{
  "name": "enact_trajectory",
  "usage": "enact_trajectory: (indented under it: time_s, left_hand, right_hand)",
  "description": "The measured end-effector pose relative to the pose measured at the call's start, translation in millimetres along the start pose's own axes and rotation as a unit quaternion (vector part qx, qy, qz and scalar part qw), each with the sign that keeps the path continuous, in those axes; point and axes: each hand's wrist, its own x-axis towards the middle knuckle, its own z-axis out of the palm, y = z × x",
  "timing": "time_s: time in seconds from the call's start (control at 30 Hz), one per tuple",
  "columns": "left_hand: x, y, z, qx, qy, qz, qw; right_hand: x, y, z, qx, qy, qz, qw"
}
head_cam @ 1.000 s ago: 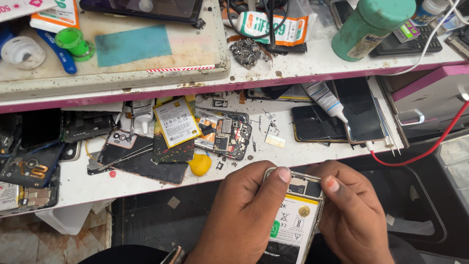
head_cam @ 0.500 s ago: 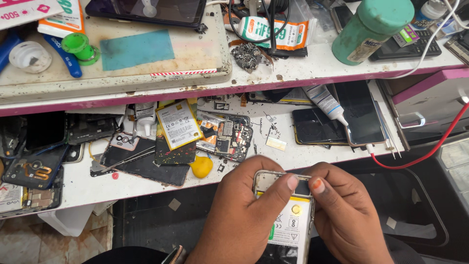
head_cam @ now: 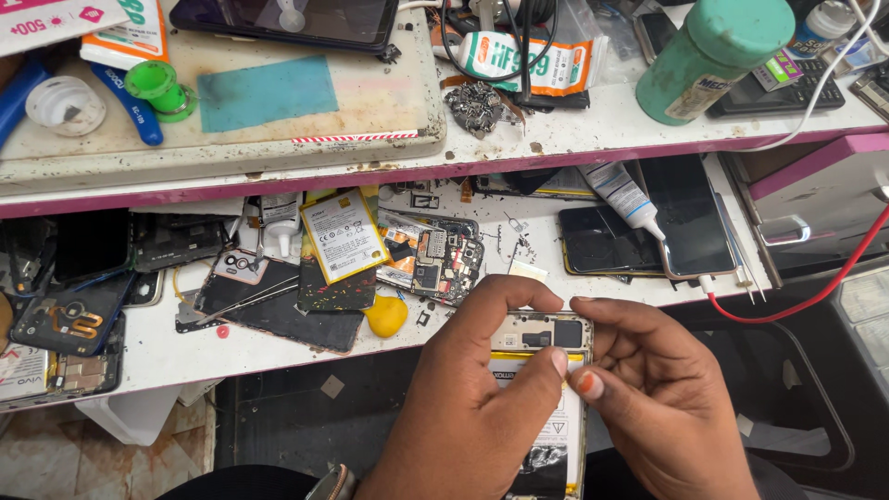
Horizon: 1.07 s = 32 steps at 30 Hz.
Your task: The person applies adhesive to the edges of a smartphone frame, then assembles internal components including the motherboard and battery. The person connects ribbon cables and places the back cover onto the device.
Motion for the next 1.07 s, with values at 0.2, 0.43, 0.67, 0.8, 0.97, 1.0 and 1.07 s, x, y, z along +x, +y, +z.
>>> enact_trajectory:
  time_s: [0.2,0.43,0.67,0.8,0.97,1.0,1.07]
  left_hand:
    - [-1.2,-1.9,0.6,0.002,0.026,-0.012,1.000]
    - [-0.5,-8.1,-4.1,0.104,0.046,0.123,0.986]
    - [-0.8,-6.3,-4.0,0.173,0.067,0.106,0.977]
    - [-0.8,-6.7,-2.4,0.149,0.027,0.060,0.987]
    - [0.5,-10.0,-4.8,0.232,0.011,0.184,0.955]
    - [0.2,-11.0,-5.4,0.231,0.009,0.184,0.955]
    - [-0.1,-12.6,-6.3,0.231,0.005,0.185,0.955]
  right_hand:
    - [-3.6,1.8,5.8,-0.011,0.021,-0.009,1.000]
    - [-5.2,3.1,2.2,-0.025,0.022,-0.022,0.999]
    - [-5.9,4.1,-4.1,-0.044,-0.013,-0.032,0.998]
    - [-6.5,0.0,-10.6,0.143,-0.025,0.042,0.989]
    - [-4.3,0.6,-11.5,0.095,0.016,0.086,0.992]
    - [-4.2,0.7,-10.6,0.093,0.016,0.075,0.993]
    - [-4.9,0.4,-8.4,0.088,0.015,0.054,0.995]
